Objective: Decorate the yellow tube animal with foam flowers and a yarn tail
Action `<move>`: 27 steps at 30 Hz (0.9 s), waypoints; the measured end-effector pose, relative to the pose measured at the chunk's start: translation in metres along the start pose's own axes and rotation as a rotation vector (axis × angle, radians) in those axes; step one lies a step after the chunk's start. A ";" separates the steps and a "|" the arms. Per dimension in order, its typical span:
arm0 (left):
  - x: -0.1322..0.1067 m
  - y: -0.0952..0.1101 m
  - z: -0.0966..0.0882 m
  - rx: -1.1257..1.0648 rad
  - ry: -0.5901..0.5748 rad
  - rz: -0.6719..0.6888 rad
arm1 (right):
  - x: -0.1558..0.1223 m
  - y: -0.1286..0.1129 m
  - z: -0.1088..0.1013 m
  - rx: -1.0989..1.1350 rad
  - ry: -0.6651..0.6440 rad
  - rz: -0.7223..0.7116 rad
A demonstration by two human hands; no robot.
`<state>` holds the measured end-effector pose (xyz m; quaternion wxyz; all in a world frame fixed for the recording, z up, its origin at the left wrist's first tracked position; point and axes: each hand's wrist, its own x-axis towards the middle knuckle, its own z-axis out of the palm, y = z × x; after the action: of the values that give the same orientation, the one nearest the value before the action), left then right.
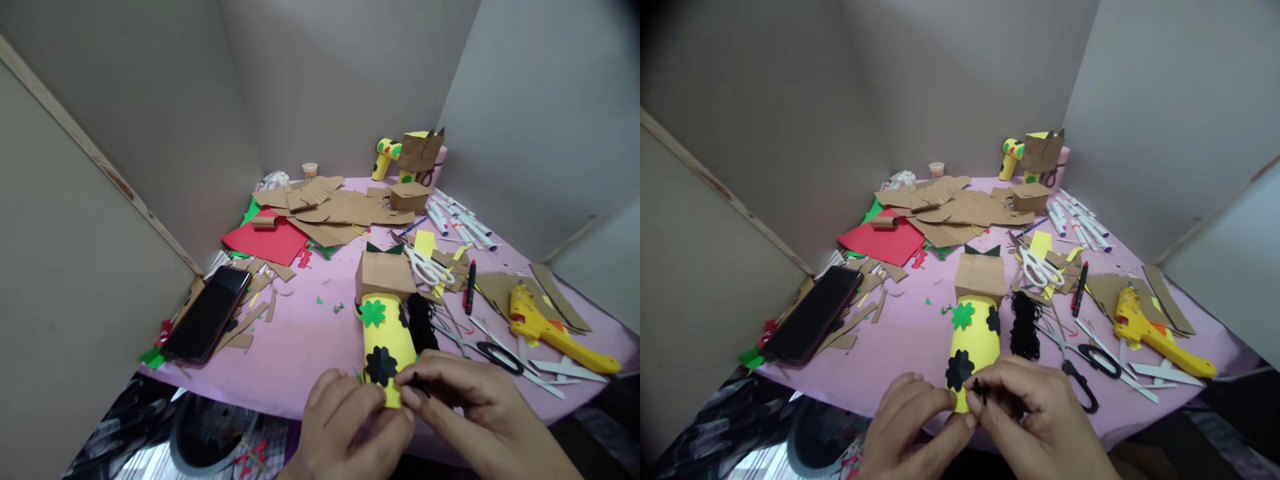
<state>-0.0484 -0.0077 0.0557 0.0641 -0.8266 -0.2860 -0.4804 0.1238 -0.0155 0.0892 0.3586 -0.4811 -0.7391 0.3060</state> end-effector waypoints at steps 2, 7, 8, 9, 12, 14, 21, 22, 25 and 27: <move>-0.001 0.001 -0.001 0.010 0.000 -0.012 | 0.000 0.000 0.000 0.011 -0.004 0.004; -0.003 -0.001 0.000 0.025 -0.013 0.021 | 0.000 0.000 0.001 0.016 -0.003 0.015; -0.003 -0.002 0.000 0.026 -0.012 0.025 | -0.001 0.000 0.001 0.019 -0.004 0.014; -0.003 -0.002 0.000 0.025 -0.014 0.028 | -0.001 0.000 0.001 0.019 -0.004 0.013; -0.001 -0.002 0.000 0.029 -0.023 0.020 | -0.001 0.001 0.001 0.015 0.010 -0.011; -0.001 -0.001 0.000 0.019 -0.031 0.007 | -0.001 0.001 0.000 0.011 0.029 -0.023; -0.005 0.000 0.001 0.004 -0.005 -0.008 | -0.004 -0.002 0.001 0.063 0.095 -0.125; -0.005 0.000 0.001 0.003 -0.005 -0.005 | -0.004 -0.002 0.002 0.072 0.106 -0.125; -0.005 -0.001 0.001 0.010 0.003 -0.002 | -0.003 -0.002 0.002 0.082 0.114 -0.133; -0.004 -0.001 0.001 0.014 0.007 -0.001 | -0.004 -0.001 0.002 0.079 0.113 -0.135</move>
<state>-0.0501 -0.0078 0.0519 0.0707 -0.8243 -0.2895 -0.4814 0.1226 -0.0201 0.0877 0.4385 -0.4320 -0.7358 0.2824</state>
